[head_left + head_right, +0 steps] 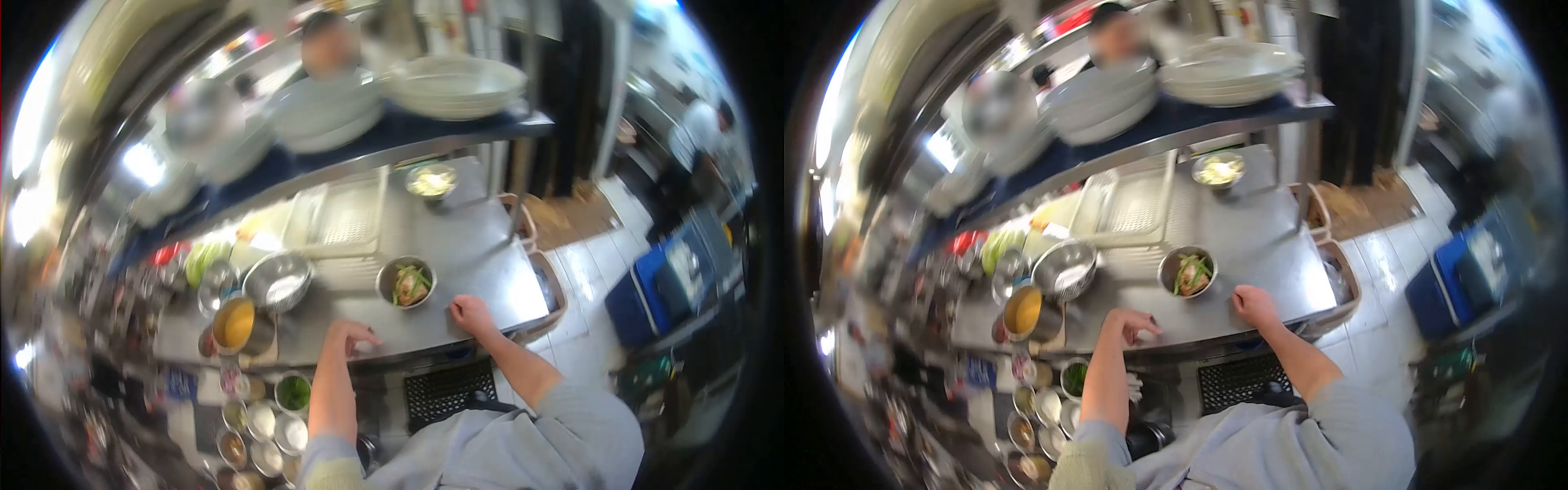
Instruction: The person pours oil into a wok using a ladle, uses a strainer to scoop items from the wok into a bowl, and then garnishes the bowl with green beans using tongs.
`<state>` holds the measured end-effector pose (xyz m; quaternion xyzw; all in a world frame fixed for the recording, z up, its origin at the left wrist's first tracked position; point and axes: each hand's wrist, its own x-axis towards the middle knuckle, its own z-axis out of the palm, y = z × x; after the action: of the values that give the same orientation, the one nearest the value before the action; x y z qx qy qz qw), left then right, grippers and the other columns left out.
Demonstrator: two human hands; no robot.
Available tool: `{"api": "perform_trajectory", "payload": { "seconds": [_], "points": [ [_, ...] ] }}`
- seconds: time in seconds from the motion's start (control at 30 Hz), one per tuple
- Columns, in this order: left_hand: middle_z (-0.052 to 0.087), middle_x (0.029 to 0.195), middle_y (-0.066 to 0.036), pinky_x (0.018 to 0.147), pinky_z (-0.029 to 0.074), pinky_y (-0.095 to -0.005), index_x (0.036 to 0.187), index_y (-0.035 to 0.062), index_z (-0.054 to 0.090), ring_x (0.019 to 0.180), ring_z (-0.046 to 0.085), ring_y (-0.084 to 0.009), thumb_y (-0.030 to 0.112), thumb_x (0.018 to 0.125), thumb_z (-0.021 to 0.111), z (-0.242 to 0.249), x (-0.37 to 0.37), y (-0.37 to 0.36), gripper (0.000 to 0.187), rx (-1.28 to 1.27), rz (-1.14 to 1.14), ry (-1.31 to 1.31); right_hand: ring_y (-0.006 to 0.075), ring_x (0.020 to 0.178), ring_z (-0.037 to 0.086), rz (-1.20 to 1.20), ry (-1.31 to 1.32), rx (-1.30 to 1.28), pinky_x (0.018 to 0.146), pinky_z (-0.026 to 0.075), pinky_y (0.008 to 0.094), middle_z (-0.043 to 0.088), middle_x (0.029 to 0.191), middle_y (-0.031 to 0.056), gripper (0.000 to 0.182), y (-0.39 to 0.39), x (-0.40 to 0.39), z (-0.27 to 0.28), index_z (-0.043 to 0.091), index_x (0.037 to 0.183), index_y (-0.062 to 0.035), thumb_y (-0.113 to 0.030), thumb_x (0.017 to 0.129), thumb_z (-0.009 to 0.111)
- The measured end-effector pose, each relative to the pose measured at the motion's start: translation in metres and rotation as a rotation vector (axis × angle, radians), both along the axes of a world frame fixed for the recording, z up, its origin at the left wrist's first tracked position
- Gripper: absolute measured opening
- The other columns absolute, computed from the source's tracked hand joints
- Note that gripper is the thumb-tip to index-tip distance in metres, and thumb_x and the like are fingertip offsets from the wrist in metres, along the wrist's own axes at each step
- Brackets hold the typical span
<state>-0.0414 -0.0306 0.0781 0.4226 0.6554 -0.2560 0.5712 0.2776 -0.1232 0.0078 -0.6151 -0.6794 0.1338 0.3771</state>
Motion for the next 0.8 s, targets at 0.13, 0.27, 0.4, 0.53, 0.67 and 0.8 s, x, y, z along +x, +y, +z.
{"api": "perform_trajectory", "payload": {
  "seconds": [0.13, 0.27, 0.4, 0.53, 0.67, 0.8],
  "points": [
    [0.038, 0.132, -0.007, 0.076, 0.046, -0.0397, 0.130, 0.0186, 0.041, 0.101, 0.048, -0.0225, 0.035, 0.072, 0.079, 0.013, 0.006, -0.003, 0.071, 0.013, -0.020, -0.103, 0.0386, 0.074, 0.058, 0.010, 0.033, 0.038, 0.066, 0.047, 0.0467, 0.059, 0.076, 0.0170, 0.013, 0.001, 0.005, -0.013, 0.056, 0.076, -0.0049, -0.017, 0.081, 0.056],
    [0.054, 0.102, -0.028, 0.077, 0.056, -0.0451, 0.134, 0.0143, 0.034, 0.089, 0.064, -0.0321, 0.057, 0.076, 0.069, 0.012, 0.002, 0.002, 0.080, 0.073, -0.239, -0.033, 0.0384, 0.074, 0.059, -0.009, 0.008, 0.057, 0.067, 0.048, 0.0464, 0.060, 0.076, 0.0172, 0.014, 0.000, 0.005, -0.014, 0.056, 0.076, -0.0046, -0.017, 0.081, 0.056],
    [0.055, 0.100, -0.027, 0.072, 0.057, -0.0447, 0.135, 0.0116, 0.033, 0.087, 0.065, -0.0347, 0.058, 0.075, 0.069, 0.005, -0.004, 0.003, 0.084, 0.036, -0.311, -0.093, 0.0385, 0.074, 0.059, -0.018, 0.030, 0.024, 0.065, 0.047, 0.0470, 0.059, 0.075, 0.0179, 0.015, -0.003, -0.002, -0.013, 0.055, 0.075, -0.0040, -0.018, 0.081, 0.057],
    [0.056, 0.095, -0.026, 0.066, 0.057, -0.0432, 0.134, 0.0078, 0.033, 0.080, 0.065, -0.0354, 0.058, 0.075, 0.069, -0.002, 0.008, 0.011, 0.086, 0.139, -0.446, -0.046, 0.0387, 0.072, 0.058, -0.034, -0.016, 0.078, 0.063, 0.046, 0.0464, 0.058, 0.072, 0.0179, 0.017, 0.009, 0.002, -0.007, 0.055, 0.073, -0.0042, -0.018, 0.082, 0.058],
    [0.057, 0.089, -0.022, 0.060, 0.055, -0.0425, 0.128, 0.0042, 0.039, 0.071, 0.065, -0.0320, 0.055, 0.078, 0.068, -0.013, -0.001, 0.007, 0.077, 0.117, -0.463, -0.073, 0.0386, 0.069, 0.056, -0.048, 0.028, 0.023, 0.061, 0.045, 0.0461, 0.057, 0.071, 0.0167, 0.017, 0.001, -0.006, -0.002, 0.053, 0.072, -0.0038, -0.017, 0.082, 0.058],
    [0.057, 0.088, -0.019, 0.058, 0.056, -0.0386, 0.127, 0.0033, 0.042, 0.071, 0.065, -0.0278, 0.052, 0.079, 0.068, -0.009, -0.008, 0.011, 0.072, 0.110, -0.418, -0.101, 0.0383, 0.071, 0.057, -0.075, 0.019, 0.006, 0.061, 0.045, 0.0461, 0.057, 0.072, 0.0167, 0.018, 0.002, -0.005, -0.004, 0.053, 0.072, -0.0036, -0.017, 0.082, 0.058]
  ]
}}
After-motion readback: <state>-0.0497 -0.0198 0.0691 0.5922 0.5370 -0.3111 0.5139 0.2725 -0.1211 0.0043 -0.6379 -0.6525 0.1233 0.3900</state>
